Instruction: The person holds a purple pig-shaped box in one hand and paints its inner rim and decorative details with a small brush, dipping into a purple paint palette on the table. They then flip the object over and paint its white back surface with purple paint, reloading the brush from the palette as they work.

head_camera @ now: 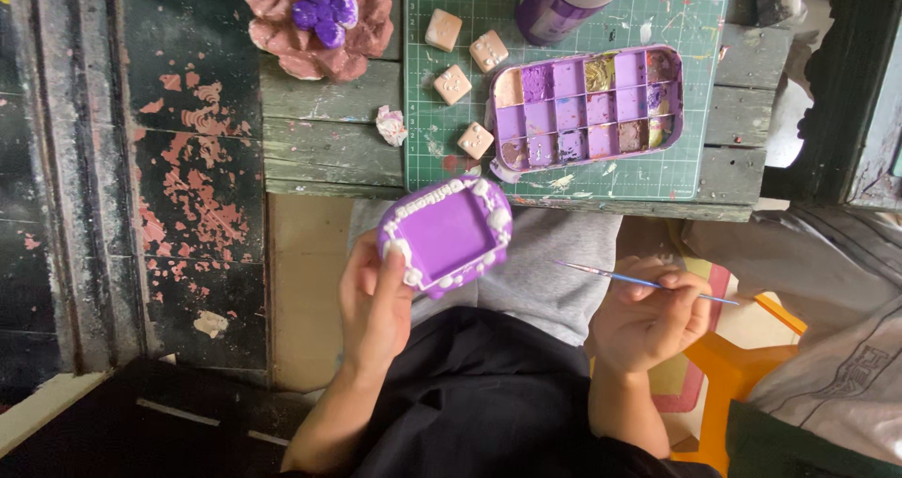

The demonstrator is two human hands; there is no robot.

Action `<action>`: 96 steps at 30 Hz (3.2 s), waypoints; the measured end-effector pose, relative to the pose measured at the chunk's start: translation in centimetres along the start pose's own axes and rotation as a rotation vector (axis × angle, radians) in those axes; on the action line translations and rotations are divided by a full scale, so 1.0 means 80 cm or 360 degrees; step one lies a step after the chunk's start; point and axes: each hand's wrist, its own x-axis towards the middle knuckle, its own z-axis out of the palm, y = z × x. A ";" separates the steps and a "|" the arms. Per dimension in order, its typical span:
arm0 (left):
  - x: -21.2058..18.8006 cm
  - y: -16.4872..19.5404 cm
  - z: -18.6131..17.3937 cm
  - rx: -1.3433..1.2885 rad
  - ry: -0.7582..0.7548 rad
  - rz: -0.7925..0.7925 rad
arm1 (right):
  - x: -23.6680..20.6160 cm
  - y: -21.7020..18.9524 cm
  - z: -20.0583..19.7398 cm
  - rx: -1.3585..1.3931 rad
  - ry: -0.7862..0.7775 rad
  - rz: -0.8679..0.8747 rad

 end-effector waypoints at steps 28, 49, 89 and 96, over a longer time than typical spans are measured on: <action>0.024 0.096 -0.017 0.1954 -0.0995 0.2020 | 0.013 0.004 -0.021 -0.0049 -0.0259 0.0169; -0.040 0.003 -0.031 -0.0068 -0.0408 0.0022 | 0.023 -0.010 0.046 -0.0517 -0.0608 0.0222; -0.062 -0.002 0.037 0.0070 -0.0206 -0.0183 | -0.006 -0.021 0.074 -0.0193 -0.0444 0.0342; -0.049 0.044 0.044 0.0500 -0.0197 0.0110 | -0.002 -0.032 0.070 -0.0424 -0.0548 0.0186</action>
